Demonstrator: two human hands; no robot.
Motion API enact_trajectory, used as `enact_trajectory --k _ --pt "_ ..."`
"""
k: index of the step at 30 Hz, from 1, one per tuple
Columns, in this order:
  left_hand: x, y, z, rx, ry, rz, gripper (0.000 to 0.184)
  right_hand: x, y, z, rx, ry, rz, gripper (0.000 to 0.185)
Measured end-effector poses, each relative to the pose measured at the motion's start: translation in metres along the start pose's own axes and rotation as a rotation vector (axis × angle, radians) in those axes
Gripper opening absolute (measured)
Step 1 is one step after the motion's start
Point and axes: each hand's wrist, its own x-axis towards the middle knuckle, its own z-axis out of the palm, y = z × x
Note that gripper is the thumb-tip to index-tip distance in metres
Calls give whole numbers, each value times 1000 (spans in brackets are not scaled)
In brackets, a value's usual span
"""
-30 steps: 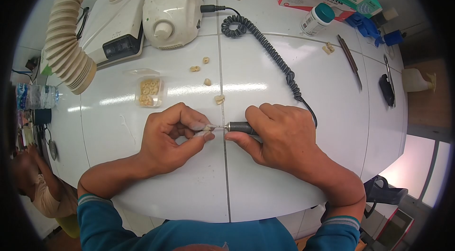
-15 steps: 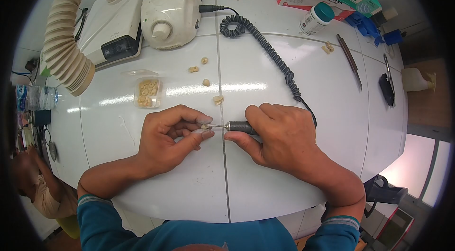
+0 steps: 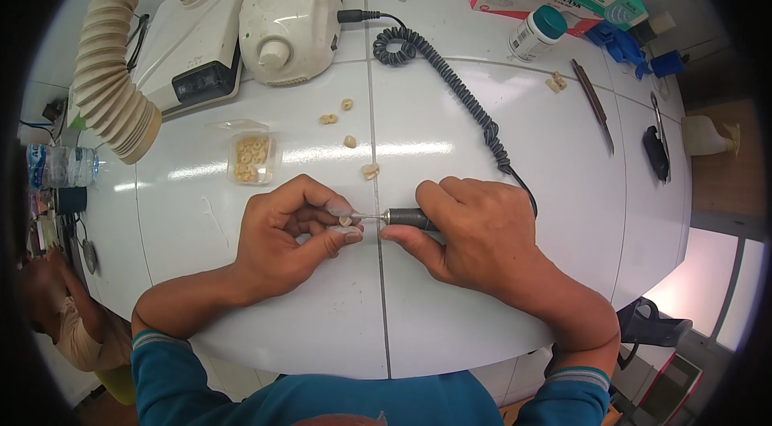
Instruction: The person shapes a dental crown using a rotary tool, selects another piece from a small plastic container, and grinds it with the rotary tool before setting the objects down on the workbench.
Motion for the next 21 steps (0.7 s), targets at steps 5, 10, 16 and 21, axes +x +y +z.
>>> enact_trajectory --k 5,10,16,21 --pt "0 -1 -1 67 -3 28 20 0 1 1 -3 -5 -12 52" --pt "-1 0 -2 90 -3 49 21 -1 1 1 -5 -5 -11 52" --pt "-1 1 -2 91 -3 40 21 -1 3 1 -2 -12 -48 53" --pt "-1 1 -1 65 -1 9 21 -1 4 0 -10 -21 -59 53"
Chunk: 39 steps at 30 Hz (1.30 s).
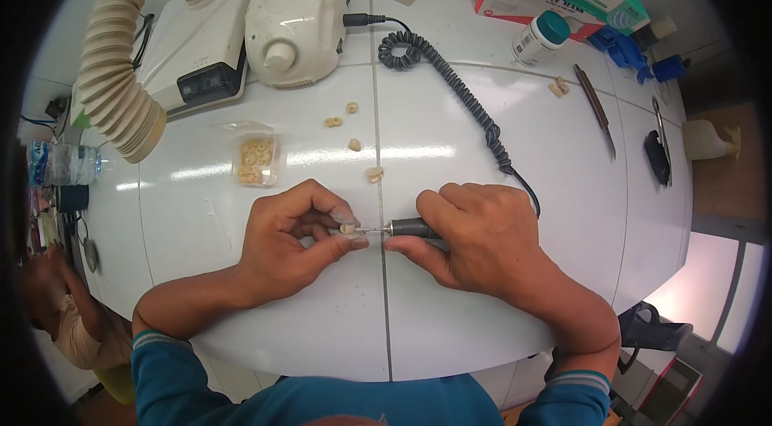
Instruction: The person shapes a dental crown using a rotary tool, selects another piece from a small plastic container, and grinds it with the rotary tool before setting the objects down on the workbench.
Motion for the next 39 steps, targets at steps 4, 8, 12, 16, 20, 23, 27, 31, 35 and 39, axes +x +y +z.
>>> enact_trajectory --k 4,8,12,16,20,23,27,31,35,39 --pt "0 0 -1 19 -1 2 21 0 -1 1 -13 10 -3 53" --pt "-1 0 -2 46 -12 -10 20 0 -2 0 -15 14 -13 52" --pt "-2 -1 -2 38 -13 -1 20 -1 -3 0 -20 -3 -8 52" --pt "-2 -1 -2 52 -12 34 21 -1 -3 1 -26 1 -12 52" --pt "-2 -4 -3 66 -13 65 22 -1 -3 2 -34 27 -24 52" --pt "-2 -6 -2 24 11 59 23 -1 -2 3 -23 32 -11 53" --pt "-2 -4 0 -25 24 23 23 -1 -2 2 -15 31 -3 53" --pt "-2 -4 -1 20 14 27 22 -1 -2 2 -12 34 -5 54" --pt "-2 -1 -2 65 10 24 21 -1 -2 2 -13 29 -8 54" --pt "-1 -1 0 65 23 50 19 -1 -1 2 -7 30 -11 54"
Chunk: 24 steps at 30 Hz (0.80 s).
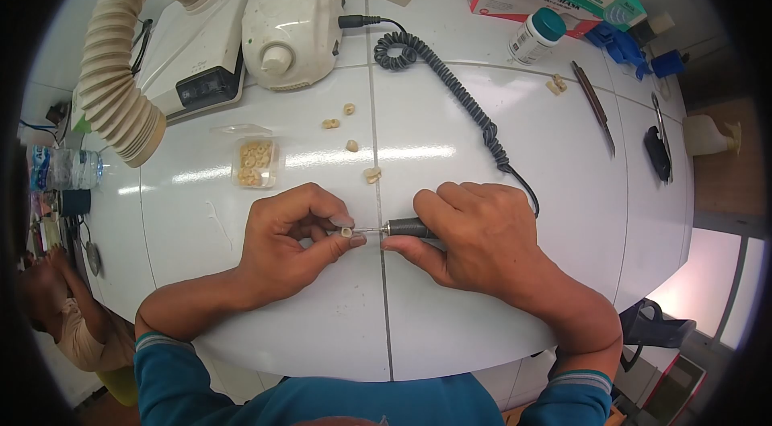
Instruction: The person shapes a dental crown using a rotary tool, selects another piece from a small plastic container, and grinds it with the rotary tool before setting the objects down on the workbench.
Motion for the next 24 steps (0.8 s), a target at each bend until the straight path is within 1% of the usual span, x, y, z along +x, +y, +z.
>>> enact_trajectory --k 11,14,17,20,24 --pt "-1 -2 -1 23 -21 9 18 0 0 0 7 -3 -6 52" --pt "0 -4 3 -37 43 16 20 -1 0 -1 -1 -23 -4 52" --pt "0 -5 2 -33 30 -11 21 0 0 -1 -9 -19 -10 52" --pt "0 1 -2 40 -42 -11 20 0 -1 0 -8 -5 -7 52" --pt "1 -2 -1 0 -32 14 19 0 -1 1 -21 -7 5 53"
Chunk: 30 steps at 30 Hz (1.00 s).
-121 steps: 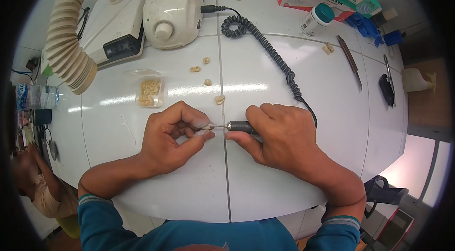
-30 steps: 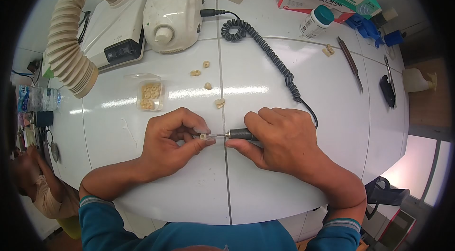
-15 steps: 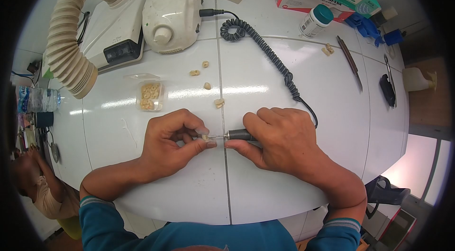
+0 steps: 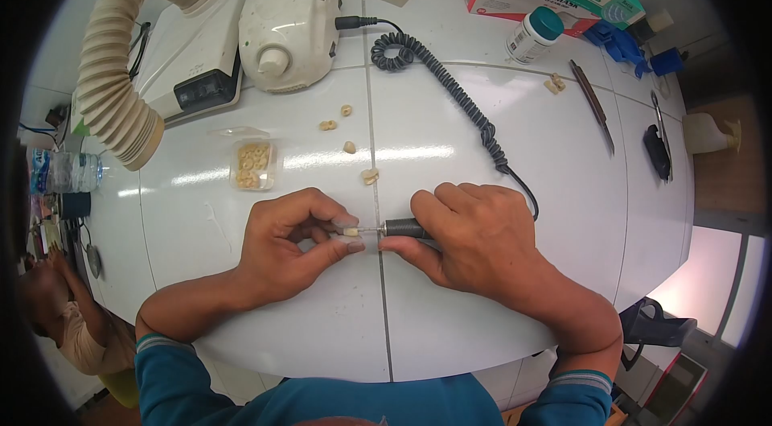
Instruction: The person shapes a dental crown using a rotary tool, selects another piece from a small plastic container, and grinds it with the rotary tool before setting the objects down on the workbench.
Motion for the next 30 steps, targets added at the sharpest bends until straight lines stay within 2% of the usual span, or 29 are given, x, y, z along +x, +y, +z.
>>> enact_trajectory --k 8,14,17,30 --pt "0 -1 -1 -41 -15 22 23 0 0 1 -1 8 6 53" --pt "0 -4 -2 -70 -8 -7 21 0 0 0 2 9 0 53" --pt "0 -4 4 -131 69 -34 18 0 0 0 -3 1 2 53" --pt "1 -4 3 -155 58 -59 18 0 -2 1 -10 4 35 55"
